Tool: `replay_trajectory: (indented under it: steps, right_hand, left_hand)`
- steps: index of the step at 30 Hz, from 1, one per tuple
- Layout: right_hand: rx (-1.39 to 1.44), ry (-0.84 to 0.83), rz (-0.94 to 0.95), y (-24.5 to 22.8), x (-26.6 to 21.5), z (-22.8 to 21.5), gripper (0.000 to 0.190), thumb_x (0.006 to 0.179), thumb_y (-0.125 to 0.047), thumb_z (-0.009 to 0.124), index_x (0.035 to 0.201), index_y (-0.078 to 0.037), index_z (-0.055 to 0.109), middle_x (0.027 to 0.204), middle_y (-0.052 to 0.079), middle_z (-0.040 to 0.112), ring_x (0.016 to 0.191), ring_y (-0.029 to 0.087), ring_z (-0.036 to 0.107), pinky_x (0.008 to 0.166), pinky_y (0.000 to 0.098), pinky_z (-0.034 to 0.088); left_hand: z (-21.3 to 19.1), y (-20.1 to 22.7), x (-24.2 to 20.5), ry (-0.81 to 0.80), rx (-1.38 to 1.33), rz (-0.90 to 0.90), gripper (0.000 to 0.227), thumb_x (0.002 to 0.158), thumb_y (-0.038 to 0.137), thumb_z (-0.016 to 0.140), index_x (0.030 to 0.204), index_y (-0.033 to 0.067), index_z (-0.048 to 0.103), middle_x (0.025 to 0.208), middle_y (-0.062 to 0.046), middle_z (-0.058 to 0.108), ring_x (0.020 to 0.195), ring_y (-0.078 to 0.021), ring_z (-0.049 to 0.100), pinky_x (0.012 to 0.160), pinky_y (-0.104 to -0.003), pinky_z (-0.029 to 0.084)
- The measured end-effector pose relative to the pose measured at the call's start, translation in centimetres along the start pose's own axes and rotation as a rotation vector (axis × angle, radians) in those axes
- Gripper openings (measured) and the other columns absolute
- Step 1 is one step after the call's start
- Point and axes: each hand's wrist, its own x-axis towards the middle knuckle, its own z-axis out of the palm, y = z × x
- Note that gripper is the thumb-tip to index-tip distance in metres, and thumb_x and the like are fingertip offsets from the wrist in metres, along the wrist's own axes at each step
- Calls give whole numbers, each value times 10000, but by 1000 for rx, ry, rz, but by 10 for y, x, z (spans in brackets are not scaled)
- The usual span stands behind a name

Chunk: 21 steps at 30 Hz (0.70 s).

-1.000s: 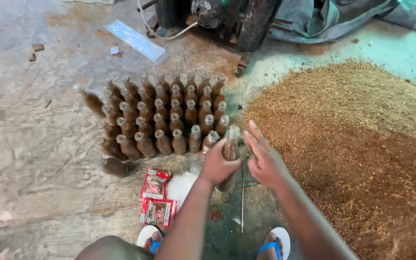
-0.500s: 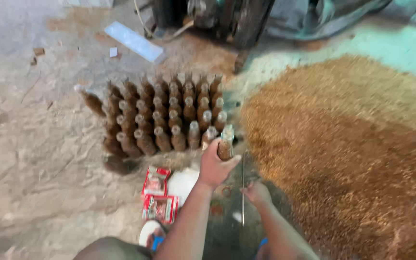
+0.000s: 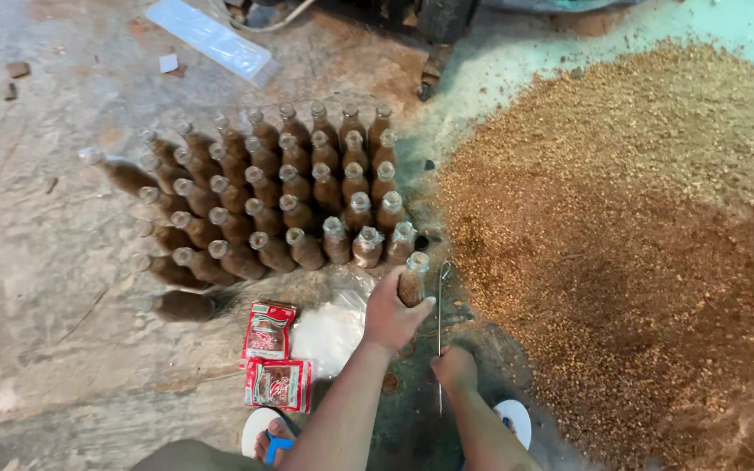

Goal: The person fills glass bottles with a brown granular substance from a large pile on the floor. They use a metal rod to pack the contents down inside each bottle and then place the filled bottles into a standing arrangement.

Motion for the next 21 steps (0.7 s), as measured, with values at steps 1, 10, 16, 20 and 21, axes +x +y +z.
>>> replay_trajectory:
  steps: [1, 10, 16, 20, 21]
  right_hand:
    - [2, -2, 12, -1, 6, -1, 197, 769, -285, 684, 877, -172, 804, 929, 117, 780, 996, 360, 715, 886, 433, 549]
    - [646, 28, -59, -62, -14, -156, 169, 938, -133, 655, 1093, -69, 664, 703, 127, 707, 567, 268, 699, 471, 353, 541]
    - [1368, -17, -552, -95, -90, -345, 107, 1022, -53, 538, 1078, -112, 469, 826, 238, 707, 608, 311, 721, 494, 395, 624]
    - [1184, 269, -608, -101, -106, -376, 88, 1120, -161, 422, 1177, -97, 402, 887, 208, 720, 654, 224, 731, 549, 329, 645]
    - [1195, 285, -621, -99, -102, -376, 92, 1122, -147, 408, 1188, -87, 385, 892, 208, 720, 668, 223, 739, 557, 332, 653]
  left_hand:
    - [8, -13, 7, -12, 1, -3, 375, 691, 293, 817, 1022, 203, 665, 845, 47, 652, 766, -131, 572, 741, -303, 478]
    - [40, -65, 30, -122, 168, -70, 817, 634, 450, 874, 1367, 200, 612, 1333, -117, 658, 1296, -300, 613, 1153, -417, 480]
    - [32, -38, 8, -178, 178, 5, 775, 686, 372, 861, 1385, 174, 592, 1336, -114, 635, 1310, -329, 593, 1147, -450, 474]
    - [45, -23, 8, -238, 182, 84, 786, 677, 398, 866, 1384, 187, 595, 1321, -102, 634, 1306, -326, 589, 1136, -441, 482]
    - [50, -19, 9, -260, 181, 138, 773, 666, 371, 880, 1362, 171, 609, 1299, -124, 645, 1292, -349, 592, 1128, -454, 490]
